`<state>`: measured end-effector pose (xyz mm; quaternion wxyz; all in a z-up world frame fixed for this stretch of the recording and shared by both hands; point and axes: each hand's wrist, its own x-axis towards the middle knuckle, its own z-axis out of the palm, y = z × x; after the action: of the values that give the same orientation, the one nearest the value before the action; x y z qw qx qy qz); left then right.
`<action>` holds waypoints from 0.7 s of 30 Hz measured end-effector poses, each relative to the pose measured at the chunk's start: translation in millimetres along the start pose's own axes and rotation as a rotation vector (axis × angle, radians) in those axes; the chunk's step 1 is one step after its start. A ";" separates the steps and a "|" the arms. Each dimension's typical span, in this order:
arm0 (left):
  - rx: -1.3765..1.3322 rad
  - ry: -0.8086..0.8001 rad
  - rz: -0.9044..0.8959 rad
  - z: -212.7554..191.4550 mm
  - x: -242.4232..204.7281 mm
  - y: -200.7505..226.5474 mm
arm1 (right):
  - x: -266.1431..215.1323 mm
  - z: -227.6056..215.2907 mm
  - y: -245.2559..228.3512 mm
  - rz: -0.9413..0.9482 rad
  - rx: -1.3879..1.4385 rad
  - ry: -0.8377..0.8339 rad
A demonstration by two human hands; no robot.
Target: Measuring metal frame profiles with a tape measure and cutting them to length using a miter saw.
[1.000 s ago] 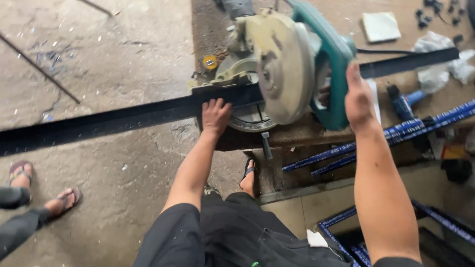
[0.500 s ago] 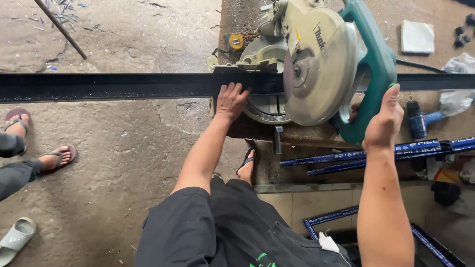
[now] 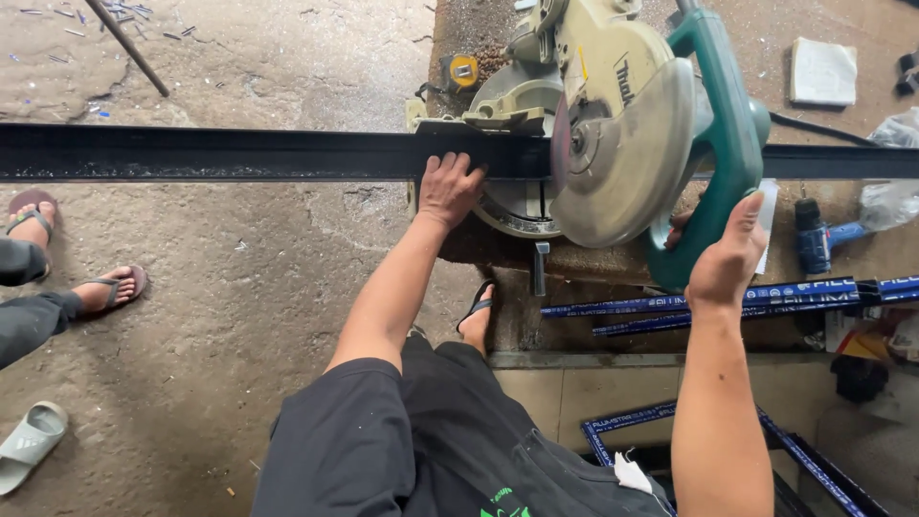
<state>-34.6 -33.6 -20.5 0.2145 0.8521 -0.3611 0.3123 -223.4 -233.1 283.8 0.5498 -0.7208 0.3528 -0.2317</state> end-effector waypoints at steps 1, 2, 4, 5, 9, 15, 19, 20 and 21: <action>-0.007 -0.005 0.005 1.5 -0.6 -1.6 | -0.2 0.0 2.4 -0.011 -0.001 -0.006; -0.014 -0.011 0.007 2.9 -2.6 -2.0 | -0.5 -0.4 5.0 -0.022 -0.005 -0.015; -0.016 -0.005 0.007 4.7 -1.8 -2.0 | -1.3 -0.3 5.0 -0.017 -0.007 -0.012; -0.017 0.001 0.009 4.7 -2.9 -2.5 | -2.1 0.3 5.4 -0.011 -0.007 -0.009; -0.015 -0.007 0.010 3.6 -0.1 -1.9 | -2.2 -0.1 5.5 -0.016 -0.006 -0.008; -0.015 -0.018 0.011 4.3 -0.6 -0.9 | -6.7 3.6 3.2 0.008 0.001 0.007; -0.013 -0.032 0.020 5.4 -1.3 -2.2 | -6.3 2.8 7.1 0.001 -0.019 0.006; -0.018 -0.041 0.015 4.5 -2.0 -1.3 | -6.4 1.8 7.9 0.000 -0.018 0.000; -0.019 -0.041 0.015 6.3 -2.6 -1.1 | -6.7 1.8 7.6 0.001 -0.018 0.001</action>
<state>-32.8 -35.4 -27.0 0.2128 0.8535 -0.3749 0.2927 -228.4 -228.0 276.3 0.5431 -0.7256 0.3555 -0.2286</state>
